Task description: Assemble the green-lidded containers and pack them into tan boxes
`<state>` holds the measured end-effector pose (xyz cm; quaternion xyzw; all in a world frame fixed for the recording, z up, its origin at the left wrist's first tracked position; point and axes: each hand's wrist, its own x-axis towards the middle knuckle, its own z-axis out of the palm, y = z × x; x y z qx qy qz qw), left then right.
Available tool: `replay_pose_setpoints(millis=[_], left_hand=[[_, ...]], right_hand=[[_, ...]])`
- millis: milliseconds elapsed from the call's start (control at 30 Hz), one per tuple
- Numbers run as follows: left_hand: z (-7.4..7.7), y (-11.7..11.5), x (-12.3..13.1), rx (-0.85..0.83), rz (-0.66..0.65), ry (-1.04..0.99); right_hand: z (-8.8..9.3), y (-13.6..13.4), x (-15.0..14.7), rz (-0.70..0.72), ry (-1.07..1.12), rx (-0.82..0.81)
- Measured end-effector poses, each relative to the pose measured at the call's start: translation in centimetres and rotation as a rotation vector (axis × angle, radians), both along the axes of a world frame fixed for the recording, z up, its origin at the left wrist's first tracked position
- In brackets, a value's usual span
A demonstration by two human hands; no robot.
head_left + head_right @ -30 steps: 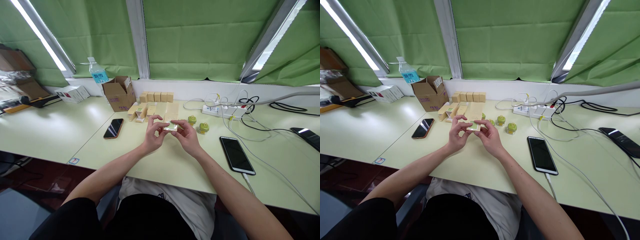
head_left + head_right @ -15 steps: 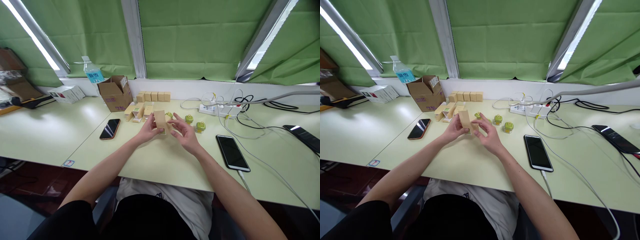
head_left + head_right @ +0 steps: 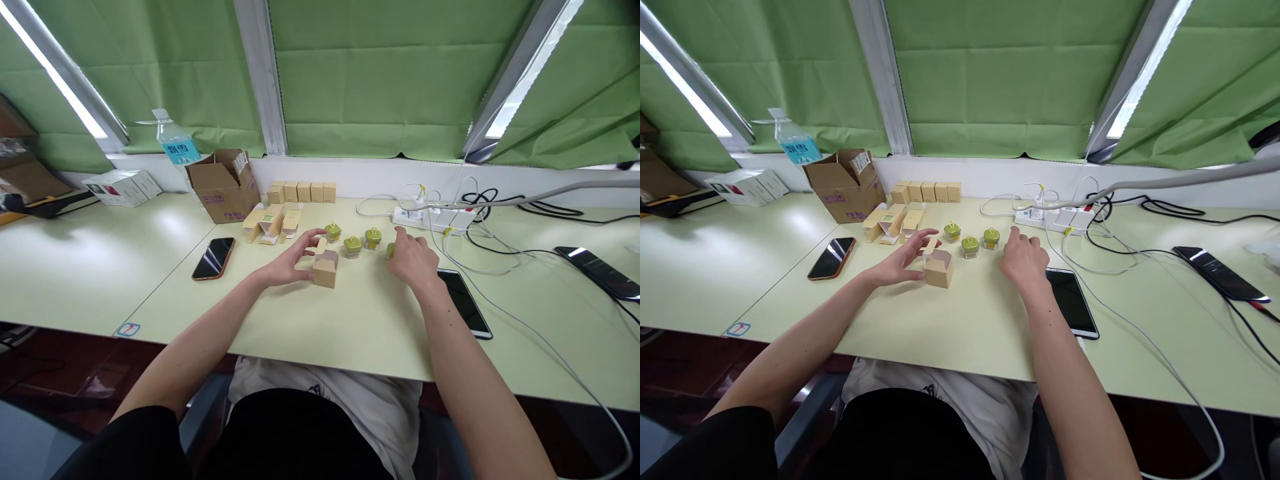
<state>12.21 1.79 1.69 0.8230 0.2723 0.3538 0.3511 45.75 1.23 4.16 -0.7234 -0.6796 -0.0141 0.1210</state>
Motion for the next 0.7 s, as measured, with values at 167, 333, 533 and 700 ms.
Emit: replay_pose_setpoints(millis=[167,333,533,700], left_hand=[[0.4,-1.2,0.8,0.003,0.149,0.096],[-0.4,-1.2,1.7,-0.025,0.110,-0.072],[-0.6,-1.5,2.2,0.197,0.286,-0.188],[-0.7,-2.7,3.3,0.393,0.485,-0.094]], right_hand=[[0.3,0.2,0.5,-0.063,-0.017,-0.129],[0.8,0.1,0.8,-0.029,0.031,-0.147],[2.4,-1.6,-0.5,0.255,0.490,0.197],[2.3,-4.6,-4.1,0.735,0.886,0.362]])
